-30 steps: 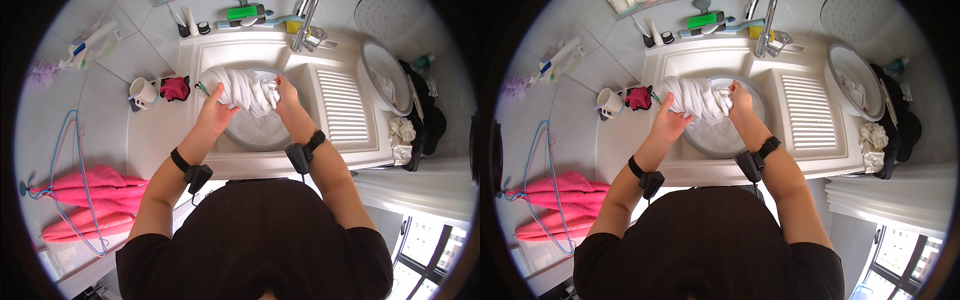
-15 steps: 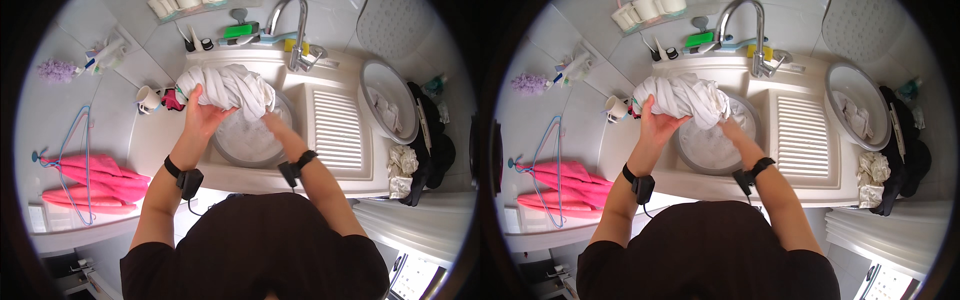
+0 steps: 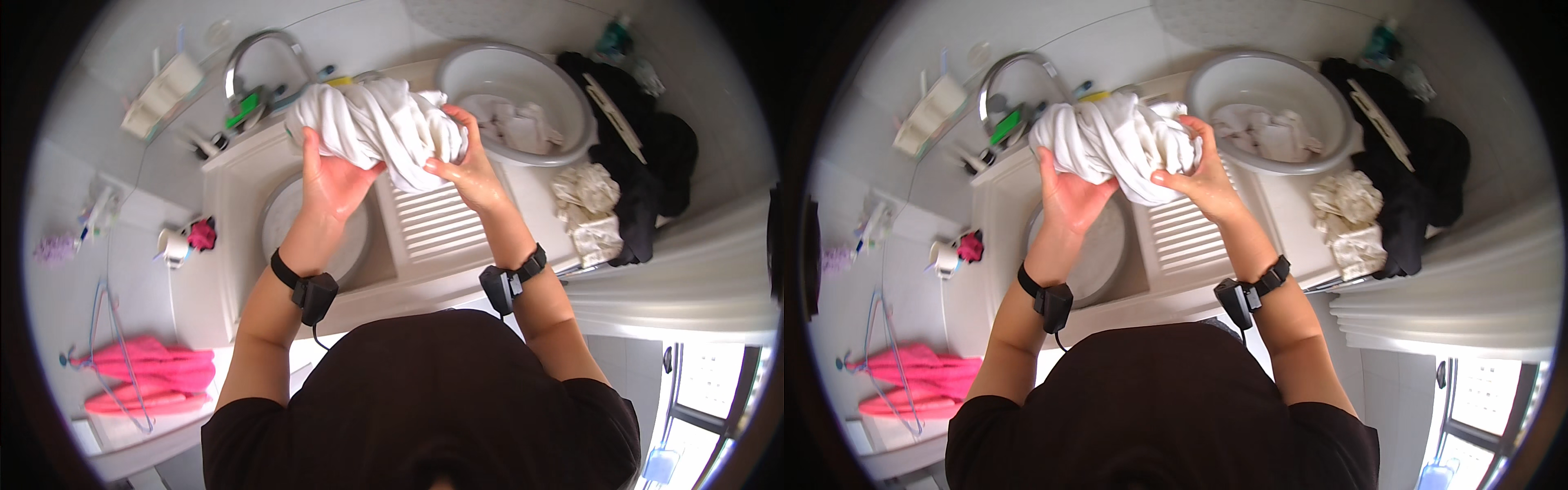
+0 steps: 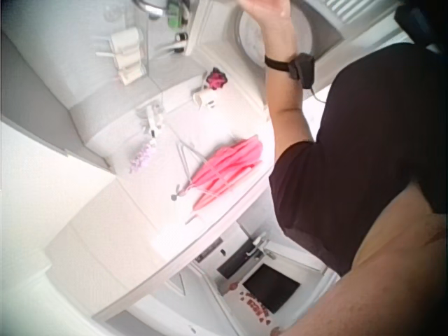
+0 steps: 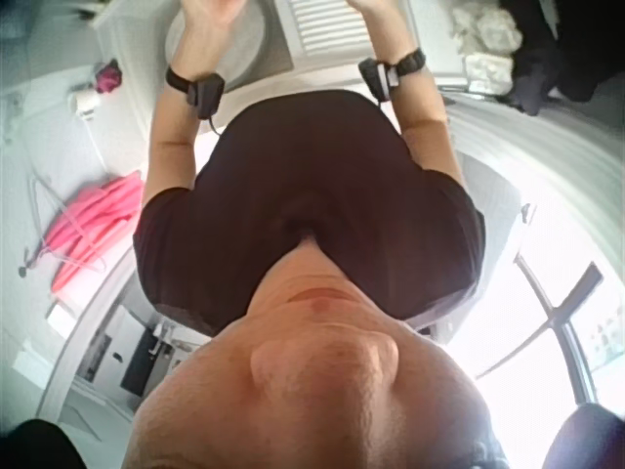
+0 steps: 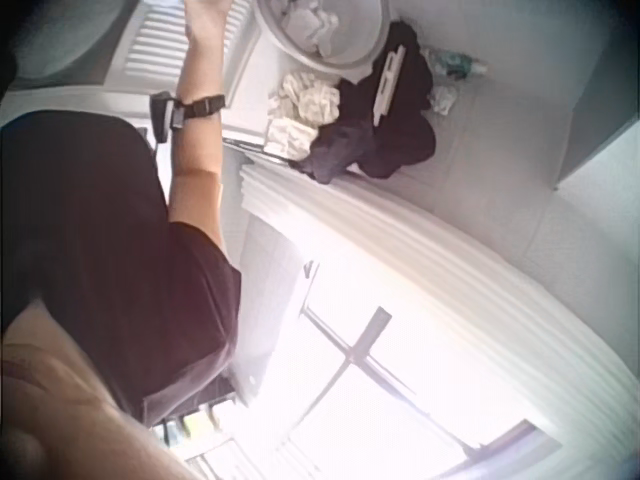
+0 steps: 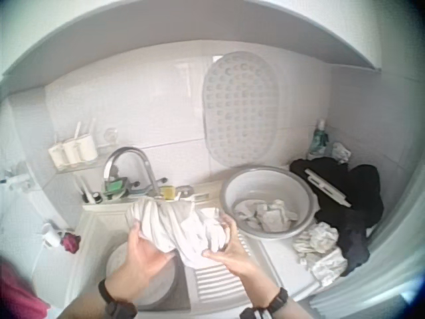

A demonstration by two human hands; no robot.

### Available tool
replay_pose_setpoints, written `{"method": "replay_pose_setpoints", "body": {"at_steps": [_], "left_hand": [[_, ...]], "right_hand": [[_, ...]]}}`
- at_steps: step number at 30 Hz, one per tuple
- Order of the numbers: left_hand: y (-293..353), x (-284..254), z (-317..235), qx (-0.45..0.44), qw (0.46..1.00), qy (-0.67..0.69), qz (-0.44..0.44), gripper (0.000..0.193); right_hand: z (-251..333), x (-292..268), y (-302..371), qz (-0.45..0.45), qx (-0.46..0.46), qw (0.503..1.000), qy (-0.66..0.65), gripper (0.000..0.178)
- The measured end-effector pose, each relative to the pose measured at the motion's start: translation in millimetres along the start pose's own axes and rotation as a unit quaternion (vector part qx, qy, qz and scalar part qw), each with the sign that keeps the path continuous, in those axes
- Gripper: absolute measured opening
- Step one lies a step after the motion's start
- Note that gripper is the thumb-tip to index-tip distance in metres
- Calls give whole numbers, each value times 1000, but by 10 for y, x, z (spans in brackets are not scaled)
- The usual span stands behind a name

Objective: The person washes clothes in a basin filled with soapy water by hand, scrubbing the fabric against itself and wringing it out.

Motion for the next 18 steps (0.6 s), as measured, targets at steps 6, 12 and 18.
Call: {"method": "replay_pose_setpoints", "body": {"at_steps": [6, 12, 18], "left_hand": [[-694, 378, 476, 22, 982, -184, -38, 47], [-1273, 615, 712, -1, 999, -20, -43, 41], [-1654, 939, 960, -93, 994, 62, 17, 54]], "right_hand": [[371, -852, -82, -105, -129, 976, 137, 46], [269, -1541, -257, -286, 53, 957, -5, 32], [169, -2062, -383, -335, 140, 930, -60, 23]]}}
Point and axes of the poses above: each hand's wrist, its own y-axis away from the middle knuckle, its own x-axis out of the palm, z = x × y, the point moved 7 cm from there along -y, towards the middle knuckle, and after that the axes turned 9 degrees about y, right-handed, at the moved point
